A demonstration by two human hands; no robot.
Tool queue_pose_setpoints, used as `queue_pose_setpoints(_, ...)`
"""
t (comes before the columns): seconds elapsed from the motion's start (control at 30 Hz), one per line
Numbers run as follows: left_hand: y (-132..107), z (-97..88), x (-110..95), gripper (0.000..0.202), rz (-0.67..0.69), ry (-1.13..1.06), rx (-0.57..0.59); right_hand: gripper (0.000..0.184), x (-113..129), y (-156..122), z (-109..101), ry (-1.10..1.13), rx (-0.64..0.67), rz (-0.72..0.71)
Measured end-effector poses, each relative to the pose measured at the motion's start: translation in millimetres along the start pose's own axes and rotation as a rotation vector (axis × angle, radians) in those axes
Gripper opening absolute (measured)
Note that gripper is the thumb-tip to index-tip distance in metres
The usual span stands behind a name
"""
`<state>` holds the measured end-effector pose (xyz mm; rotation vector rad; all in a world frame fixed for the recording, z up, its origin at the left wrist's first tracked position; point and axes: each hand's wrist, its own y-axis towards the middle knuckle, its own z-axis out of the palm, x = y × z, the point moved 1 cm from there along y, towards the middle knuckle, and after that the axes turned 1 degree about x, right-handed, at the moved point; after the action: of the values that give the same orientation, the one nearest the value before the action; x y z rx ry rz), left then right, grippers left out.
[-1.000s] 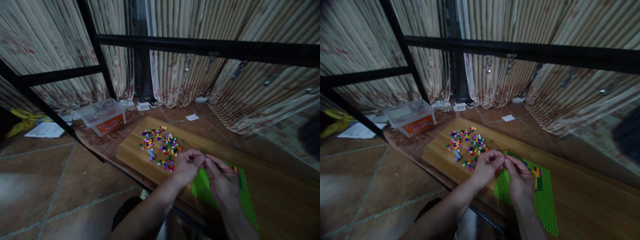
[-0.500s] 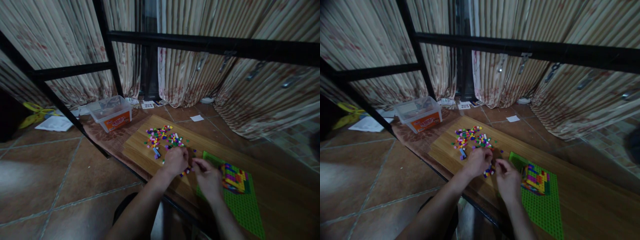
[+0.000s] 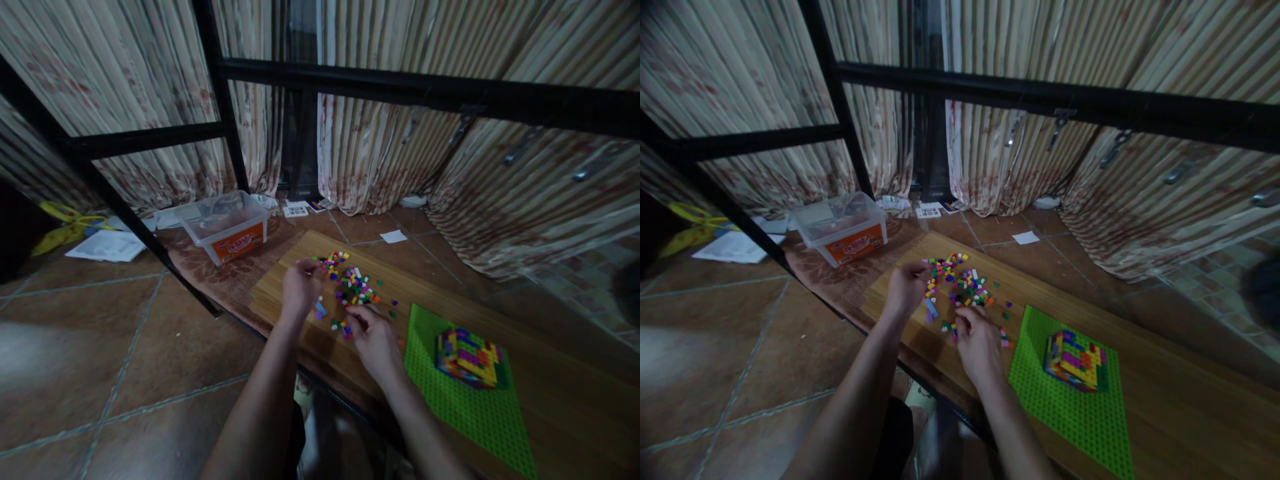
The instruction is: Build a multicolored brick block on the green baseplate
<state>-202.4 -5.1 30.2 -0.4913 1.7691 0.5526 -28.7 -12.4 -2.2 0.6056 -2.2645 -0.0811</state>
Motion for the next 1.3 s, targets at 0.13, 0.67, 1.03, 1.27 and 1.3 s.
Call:
queue_pose_setpoints(0.13,13.1,-21.0,-0.1,0.016,-0.136,-0.375,-0.091,0.025,19.3,16.2,22.5,-0.106,0.139,-0.029)
queue_pose_setpoints(0.67,6.8,-3.7,-2.4,0.023,-0.062,-0.355,0.283,0.028,17.4,19.0,6.4,0.088,0.043,0.054)
queue_pose_setpoints(1.03,-49.8,83.3,-31.8,0.016,0.065,-0.348,0.734,0.024,-32.6,-17.3,-102.2,0.63,-0.26,0.339)
queue_pose_setpoints(1.27,-76.1,146.0,-54.1,0.014,0.232,-0.322,0.757,0.026,-77.7,-34.8,-143.6,0.527,-0.404,0.305)
queue_pose_setpoints(1.3,-79.2,153.3,-56.1,0.014,0.254,-0.294,0.76,0.025,-84.4,-36.4,-149.3,0.473,-0.429,0.269)
